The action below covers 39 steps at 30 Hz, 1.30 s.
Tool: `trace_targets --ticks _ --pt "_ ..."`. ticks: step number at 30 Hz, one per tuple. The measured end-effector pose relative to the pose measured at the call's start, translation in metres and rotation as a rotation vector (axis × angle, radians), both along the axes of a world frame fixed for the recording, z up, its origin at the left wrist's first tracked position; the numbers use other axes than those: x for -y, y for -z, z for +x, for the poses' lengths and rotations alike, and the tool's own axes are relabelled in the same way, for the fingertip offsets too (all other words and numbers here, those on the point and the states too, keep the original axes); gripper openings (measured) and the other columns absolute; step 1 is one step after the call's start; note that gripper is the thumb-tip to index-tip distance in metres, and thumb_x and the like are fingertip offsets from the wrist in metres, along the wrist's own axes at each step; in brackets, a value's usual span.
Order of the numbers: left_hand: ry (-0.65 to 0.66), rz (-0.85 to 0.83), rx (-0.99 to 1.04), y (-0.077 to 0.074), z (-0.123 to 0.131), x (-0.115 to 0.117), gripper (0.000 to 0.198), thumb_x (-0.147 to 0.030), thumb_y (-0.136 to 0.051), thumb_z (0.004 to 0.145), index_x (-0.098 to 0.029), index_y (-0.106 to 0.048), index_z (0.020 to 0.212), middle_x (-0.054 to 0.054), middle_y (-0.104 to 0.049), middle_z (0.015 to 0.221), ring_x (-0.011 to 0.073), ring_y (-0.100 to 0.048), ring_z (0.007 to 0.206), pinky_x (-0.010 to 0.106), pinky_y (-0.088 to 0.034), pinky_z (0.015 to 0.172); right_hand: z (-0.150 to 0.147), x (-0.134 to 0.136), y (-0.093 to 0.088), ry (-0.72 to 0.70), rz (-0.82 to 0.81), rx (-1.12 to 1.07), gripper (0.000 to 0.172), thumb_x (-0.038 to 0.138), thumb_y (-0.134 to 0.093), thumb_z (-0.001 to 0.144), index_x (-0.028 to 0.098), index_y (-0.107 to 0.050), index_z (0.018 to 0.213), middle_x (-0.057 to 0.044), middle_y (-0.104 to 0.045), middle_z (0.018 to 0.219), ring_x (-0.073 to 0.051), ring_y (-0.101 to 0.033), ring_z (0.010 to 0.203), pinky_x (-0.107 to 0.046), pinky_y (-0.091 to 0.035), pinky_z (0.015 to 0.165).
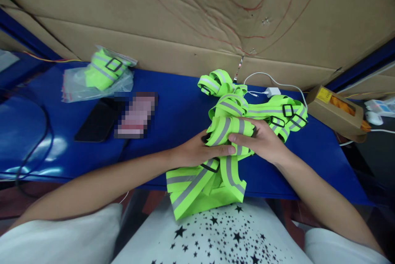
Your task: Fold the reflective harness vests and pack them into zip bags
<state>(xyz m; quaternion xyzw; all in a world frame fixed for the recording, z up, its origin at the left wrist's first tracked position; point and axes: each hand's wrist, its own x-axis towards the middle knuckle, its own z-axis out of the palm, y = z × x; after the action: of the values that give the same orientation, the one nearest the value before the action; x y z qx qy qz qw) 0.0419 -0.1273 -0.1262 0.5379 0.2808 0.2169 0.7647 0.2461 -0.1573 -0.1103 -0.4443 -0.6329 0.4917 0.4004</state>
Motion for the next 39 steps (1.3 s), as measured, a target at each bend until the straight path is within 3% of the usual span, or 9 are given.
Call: trace_targets --ticks 3,7,13,18,22,25,32,37,39 --pt "-0.018 -0.059 0.056 0.000 0.002 0.000 0.035 -0.038 -0.086 0.078 -0.018 -0.075 0.104 0.003 -0.077 0.103 0.0184 -0.073 0.094 0.028 -0.057 0.086 -0.006 0.004 -0.002 0.088 0.113 0.048 0.028 0.036 -0.079 0.085 0.025 -0.076 0.111 0.001 -0.080 0.102 -0.021 -0.076 0.094 -0.032 -0.063 0.084" --pt "0.022 -0.282 0.191 -0.005 0.001 -0.003 0.036 -0.035 -0.091 0.072 -0.017 -0.074 0.097 0.002 -0.077 0.086 0.0163 -0.073 0.077 0.027 -0.059 0.077 -0.011 0.014 -0.009 0.199 0.444 0.216 0.032 0.027 -0.077 0.088 0.027 -0.073 0.120 0.000 -0.078 0.115 -0.022 -0.075 0.102 -0.032 -0.063 0.090" --pt "0.210 -0.370 0.278 -0.015 -0.004 -0.003 0.047 -0.035 -0.090 0.074 -0.015 -0.071 0.113 0.010 -0.078 0.098 0.0225 -0.075 0.084 0.034 -0.060 0.081 -0.002 0.016 -0.017 0.186 0.891 0.329 0.045 0.013 -0.058 0.097 0.032 -0.064 0.137 -0.001 -0.072 0.130 -0.024 -0.067 0.124 -0.042 -0.056 0.107" --pt "0.149 -0.428 0.317 -0.006 0.005 -0.001 0.037 -0.027 -0.083 0.082 -0.017 -0.070 0.114 0.010 -0.077 0.107 0.0236 -0.075 0.096 0.038 -0.058 0.091 0.000 0.007 -0.007 0.176 0.867 0.311 0.044 0.014 -0.061 0.096 0.031 -0.065 0.137 -0.001 -0.072 0.129 -0.023 -0.068 0.122 -0.038 -0.058 0.105" --pt "0.085 -0.425 0.313 0.002 0.005 0.001 0.037 -0.024 -0.088 0.074 -0.017 -0.073 0.107 0.007 -0.076 0.108 0.0235 -0.072 0.102 0.036 -0.056 0.095 -0.003 0.007 0.006 0.142 0.792 0.308 0.048 0.015 -0.061 0.097 0.032 -0.061 0.141 0.001 -0.071 0.132 -0.021 -0.069 0.121 -0.036 -0.059 0.105" --pt "0.099 -0.370 0.301 0.003 0.001 0.003 0.047 -0.030 -0.094 0.065 -0.018 -0.075 0.106 0.006 -0.077 0.100 0.0199 -0.072 0.091 0.030 -0.057 0.085 -0.002 0.012 0.010 0.096 0.755 0.323 0.053 0.018 -0.057 0.100 0.037 -0.053 0.149 0.002 -0.066 0.139 -0.022 -0.066 0.125 -0.038 -0.057 0.107" --pt "-0.018 -0.362 0.224 0.005 -0.004 0.005 0.044 -0.022 -0.095 0.062 -0.021 -0.074 0.101 0.000 -0.076 0.091 0.0192 -0.072 0.094 0.029 -0.056 0.089 0.000 0.014 0.009 -0.015 0.895 0.391 0.047 0.033 -0.048 0.105 0.043 -0.048 0.151 0.005 -0.064 0.142 -0.026 -0.061 0.133 -0.049 -0.049 0.116" --pt "0.176 -0.392 0.322 0.005 -0.009 0.002 0.060 -0.026 -0.096 0.063 -0.020 -0.070 0.117 0.005 -0.077 0.100 0.0226 -0.074 0.092 0.032 -0.059 0.084 0.007 0.006 0.013 0.014 0.930 0.499 0.041 0.031 -0.045 0.105 0.046 -0.060 0.140 0.007 -0.067 0.138 -0.025 -0.062 0.130 -0.050 -0.042 0.119" --pt "0.158 -0.429 0.347 0.005 -0.009 0.000 0.058 -0.033 -0.095 0.066 -0.020 -0.069 0.116 0.006 -0.078 0.098 0.0225 -0.075 0.087 0.032 -0.061 0.082 0.011 0.003 0.011 -0.036 0.882 0.541 0.044 0.026 -0.050 0.102 0.046 -0.060 0.140 0.007 -0.064 0.142 -0.025 -0.055 0.137 -0.052 -0.032 0.125"
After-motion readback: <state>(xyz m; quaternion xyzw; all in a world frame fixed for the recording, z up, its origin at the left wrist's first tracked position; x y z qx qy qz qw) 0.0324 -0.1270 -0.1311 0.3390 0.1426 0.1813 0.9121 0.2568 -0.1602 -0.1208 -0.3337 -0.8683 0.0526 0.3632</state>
